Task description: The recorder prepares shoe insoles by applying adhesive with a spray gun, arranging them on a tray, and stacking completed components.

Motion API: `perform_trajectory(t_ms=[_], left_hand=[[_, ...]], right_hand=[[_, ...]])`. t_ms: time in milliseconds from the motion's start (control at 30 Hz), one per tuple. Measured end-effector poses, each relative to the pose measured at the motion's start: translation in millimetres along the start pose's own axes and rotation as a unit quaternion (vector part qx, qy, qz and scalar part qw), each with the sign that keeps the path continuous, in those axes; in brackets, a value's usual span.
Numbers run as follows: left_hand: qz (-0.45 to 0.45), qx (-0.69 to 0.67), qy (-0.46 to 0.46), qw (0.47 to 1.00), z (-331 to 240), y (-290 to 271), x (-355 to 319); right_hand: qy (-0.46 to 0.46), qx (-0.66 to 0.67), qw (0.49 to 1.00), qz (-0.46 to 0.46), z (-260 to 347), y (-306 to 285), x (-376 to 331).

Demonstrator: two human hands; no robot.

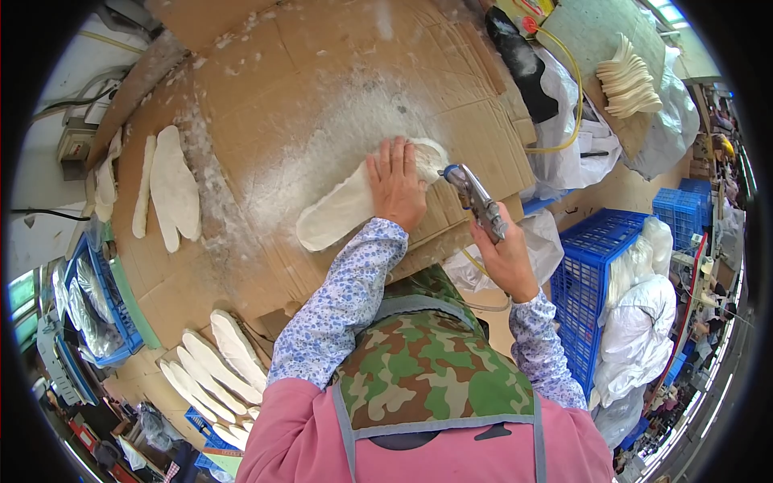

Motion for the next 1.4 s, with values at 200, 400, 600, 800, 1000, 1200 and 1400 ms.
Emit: perform_trajectory(t_ms=[200,400,600,800,1000,1200,1400], left_hand=[[-0.023,-0.018,-0.012,0.999,2.7,-11.0,-5.0],[0.0,-0.002,-0.023,1.0,4.9,-17.2,-15.1],[-0.017,-0.008,-0.032,0.999,11.4,-23.5,-27.4],[-0.033,-0.006,-0.053,0.998,19.4,-29.3,-41.6],[-0.041,-0.007,-0.056,0.998,22.3,-34.5,-51.3],[-0.042,-0.007,-0.068,0.997,28.7,-40.1,-62.3],[-0.051,0.006,-0.074,0.996,35.3,-45.7,-73.2]], right_hand=[[-0.016,0.004,1.0,0.013,5.3,6.7,-6.8],[-0.035,0.001,0.999,0.015,7.6,11.9,-8.4],[-0.047,-0.012,0.999,0.024,15.8,18.8,-11.0],[-0.044,-0.035,0.998,0.024,19.0,23.0,-13.5],[-0.032,-0.041,0.998,0.031,17.3,29.0,-15.8],[-0.052,-0.037,0.997,0.034,23.6,34.8,-20.1],[-0.058,-0.045,0.996,0.046,26.5,44.6,-22.6]])
Point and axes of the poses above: each hand's wrist, its own x-axis towards the middle knuckle, its own y-axis out of the palm, z = x × y, the point moved 10 cm from there along x, towards the middle knuckle, and after that the axes turned 12 degrees about y, right-handed, at the moved point
